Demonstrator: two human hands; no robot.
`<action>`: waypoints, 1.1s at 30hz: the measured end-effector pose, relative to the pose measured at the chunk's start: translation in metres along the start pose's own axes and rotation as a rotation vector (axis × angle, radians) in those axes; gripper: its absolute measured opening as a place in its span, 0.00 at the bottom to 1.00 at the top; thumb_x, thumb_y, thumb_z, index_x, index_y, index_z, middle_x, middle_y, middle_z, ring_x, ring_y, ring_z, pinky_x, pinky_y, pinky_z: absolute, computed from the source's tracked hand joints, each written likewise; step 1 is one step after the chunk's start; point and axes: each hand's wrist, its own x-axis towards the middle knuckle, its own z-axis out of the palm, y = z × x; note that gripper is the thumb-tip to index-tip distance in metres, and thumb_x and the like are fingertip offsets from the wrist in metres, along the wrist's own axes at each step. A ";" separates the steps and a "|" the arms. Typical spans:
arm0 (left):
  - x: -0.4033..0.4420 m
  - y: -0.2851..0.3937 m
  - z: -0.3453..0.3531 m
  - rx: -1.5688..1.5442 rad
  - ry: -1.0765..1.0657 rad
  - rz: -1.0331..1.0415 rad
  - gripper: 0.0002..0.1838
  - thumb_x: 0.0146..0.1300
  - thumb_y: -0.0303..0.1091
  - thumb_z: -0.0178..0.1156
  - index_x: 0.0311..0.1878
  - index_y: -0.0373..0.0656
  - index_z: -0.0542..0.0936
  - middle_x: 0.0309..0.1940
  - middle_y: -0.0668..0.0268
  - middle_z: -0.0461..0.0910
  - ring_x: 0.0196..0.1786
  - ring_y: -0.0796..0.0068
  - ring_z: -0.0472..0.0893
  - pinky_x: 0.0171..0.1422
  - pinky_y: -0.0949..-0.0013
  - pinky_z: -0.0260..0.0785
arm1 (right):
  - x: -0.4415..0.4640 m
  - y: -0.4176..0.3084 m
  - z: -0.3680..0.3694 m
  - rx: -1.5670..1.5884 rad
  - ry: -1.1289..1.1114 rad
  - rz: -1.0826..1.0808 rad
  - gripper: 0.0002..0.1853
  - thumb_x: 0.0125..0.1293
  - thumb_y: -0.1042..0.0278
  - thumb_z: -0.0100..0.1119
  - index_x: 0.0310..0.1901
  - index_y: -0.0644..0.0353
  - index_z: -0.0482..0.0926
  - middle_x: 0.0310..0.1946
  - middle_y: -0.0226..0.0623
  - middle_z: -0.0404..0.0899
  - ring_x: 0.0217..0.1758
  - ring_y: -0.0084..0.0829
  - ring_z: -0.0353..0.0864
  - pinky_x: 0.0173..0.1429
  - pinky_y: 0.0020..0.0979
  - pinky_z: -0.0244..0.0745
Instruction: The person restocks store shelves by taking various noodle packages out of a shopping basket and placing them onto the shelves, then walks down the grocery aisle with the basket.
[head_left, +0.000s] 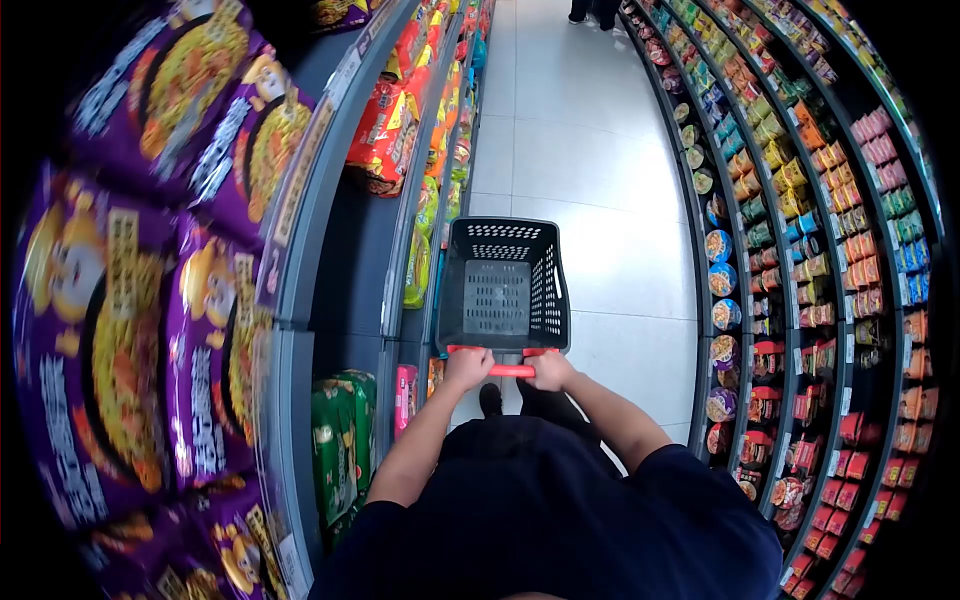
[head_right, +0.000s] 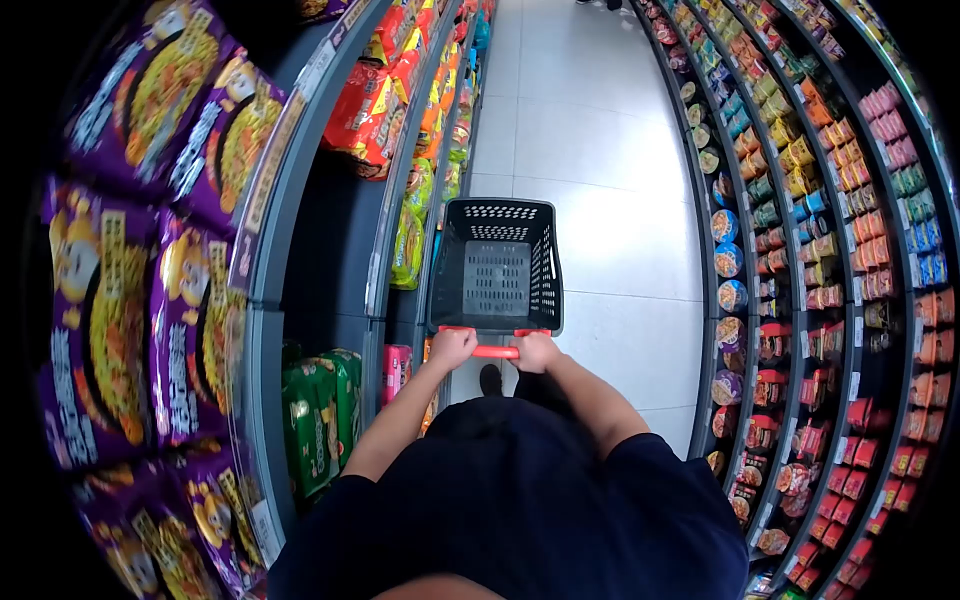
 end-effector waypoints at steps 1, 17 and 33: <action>0.015 0.004 -0.008 -0.023 0.057 -0.008 0.19 0.63 0.45 0.52 0.26 0.43 0.82 0.23 0.52 0.80 0.29 0.48 0.80 0.36 0.49 0.73 | 0.010 0.008 -0.011 0.022 0.045 -0.053 0.11 0.53 0.56 0.62 0.31 0.54 0.80 0.27 0.47 0.81 0.31 0.52 0.81 0.39 0.49 0.77; 0.266 -0.014 -0.066 0.123 0.005 -0.013 0.17 0.62 0.44 0.52 0.26 0.45 0.83 0.24 0.53 0.81 0.30 0.48 0.81 0.38 0.49 0.74 | 0.183 0.131 -0.137 0.213 0.092 -0.113 0.12 0.53 0.56 0.62 0.33 0.53 0.82 0.27 0.44 0.82 0.31 0.49 0.81 0.39 0.45 0.77; 0.530 -0.061 -0.081 0.092 -0.274 -0.021 0.23 0.66 0.51 0.47 0.32 0.46 0.86 0.29 0.51 0.82 0.35 0.47 0.81 0.46 0.50 0.74 | 0.373 0.256 -0.280 0.080 -0.147 0.050 0.12 0.53 0.65 0.55 0.39 0.54 0.81 0.32 0.48 0.83 0.39 0.50 0.82 0.47 0.46 0.76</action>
